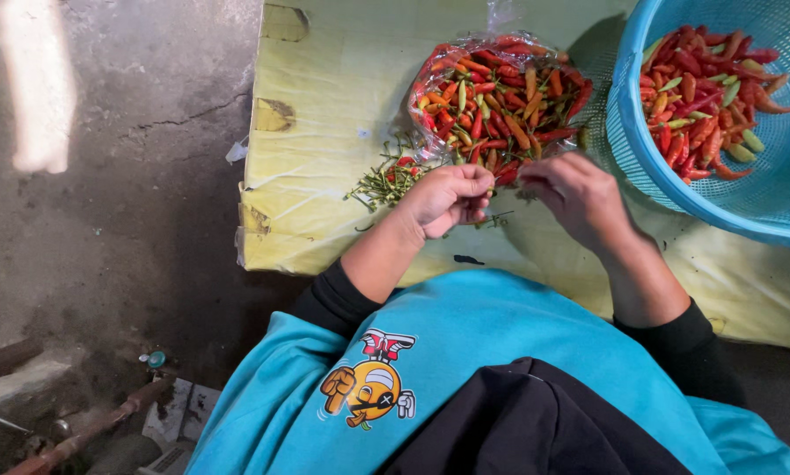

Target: The person repeatedly picks red and green chilies from a plastic bag, removes the stems by hand, and places the de-stemmed chilies into a blue colander. The stems are discarded on the table surface.

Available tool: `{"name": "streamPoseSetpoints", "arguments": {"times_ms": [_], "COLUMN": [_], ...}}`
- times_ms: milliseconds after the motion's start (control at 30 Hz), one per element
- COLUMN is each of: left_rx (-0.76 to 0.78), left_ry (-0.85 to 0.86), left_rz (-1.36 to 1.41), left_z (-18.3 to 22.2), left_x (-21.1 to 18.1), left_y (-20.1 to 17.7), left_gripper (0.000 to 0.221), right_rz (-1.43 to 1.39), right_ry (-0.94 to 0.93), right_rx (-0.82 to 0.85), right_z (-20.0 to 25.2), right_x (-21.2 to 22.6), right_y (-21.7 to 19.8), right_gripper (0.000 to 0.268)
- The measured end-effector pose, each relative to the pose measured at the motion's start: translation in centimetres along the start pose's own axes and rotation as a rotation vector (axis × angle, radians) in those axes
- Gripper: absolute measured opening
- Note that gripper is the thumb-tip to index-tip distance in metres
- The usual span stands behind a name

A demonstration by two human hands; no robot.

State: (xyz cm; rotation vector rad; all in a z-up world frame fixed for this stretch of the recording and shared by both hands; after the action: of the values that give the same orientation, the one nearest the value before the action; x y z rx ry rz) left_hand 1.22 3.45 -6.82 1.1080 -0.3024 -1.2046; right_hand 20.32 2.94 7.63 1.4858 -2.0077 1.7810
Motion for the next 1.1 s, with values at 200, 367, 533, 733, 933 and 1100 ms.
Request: {"name": "streamPoseSetpoints", "arguments": {"times_ms": [200,367,533,733,933,1100], "left_rx": [-0.43,-0.657,-0.744,-0.739,-0.442,-0.284], "left_ry": [0.347,0.55,0.733,0.755,0.399,0.304], "left_rz": [-0.651,-1.196,-1.454,-1.45,-0.861,-0.606], "left_z": [1.2,2.3,3.6,3.5,1.2,0.2], "left_x": [-2.2,-2.1,-1.3,-0.6,0.1,0.8], "left_y": [0.9,3.0,4.5,4.8,2.7,2.6], "left_gripper": [0.022,0.009,0.015,0.015,0.032,0.025], "right_rz": [-0.222,0.155,0.179,0.101,-0.606,-0.731], "right_ry": [0.557,0.117,0.089,0.124,0.599,0.603], "right_rx": [-0.106,0.065,0.096,-0.005,-0.19,-0.195], "right_z": [1.1,0.0,-0.4,1.1,2.6,2.5], "right_x": [-3.6,-0.1,0.8,-0.8,-4.4,-4.0], "right_y": [0.8,3.1,4.0,3.6,3.7,3.9], "right_gripper": [0.015,0.03,0.025,0.024,0.019,0.019]}}
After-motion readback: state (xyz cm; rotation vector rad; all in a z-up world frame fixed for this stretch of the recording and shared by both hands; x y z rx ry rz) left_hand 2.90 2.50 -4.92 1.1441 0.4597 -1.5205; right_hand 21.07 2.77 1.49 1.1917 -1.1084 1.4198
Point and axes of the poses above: each hand's wrist, its own z-axis away from the middle knuckle, its own y-axis out of the palm, x = y × z, the point moved 4 cm from there along -z, towards the middle knuckle, and after that the axes turned 8 degrees about -y, right-handed, at the moved point
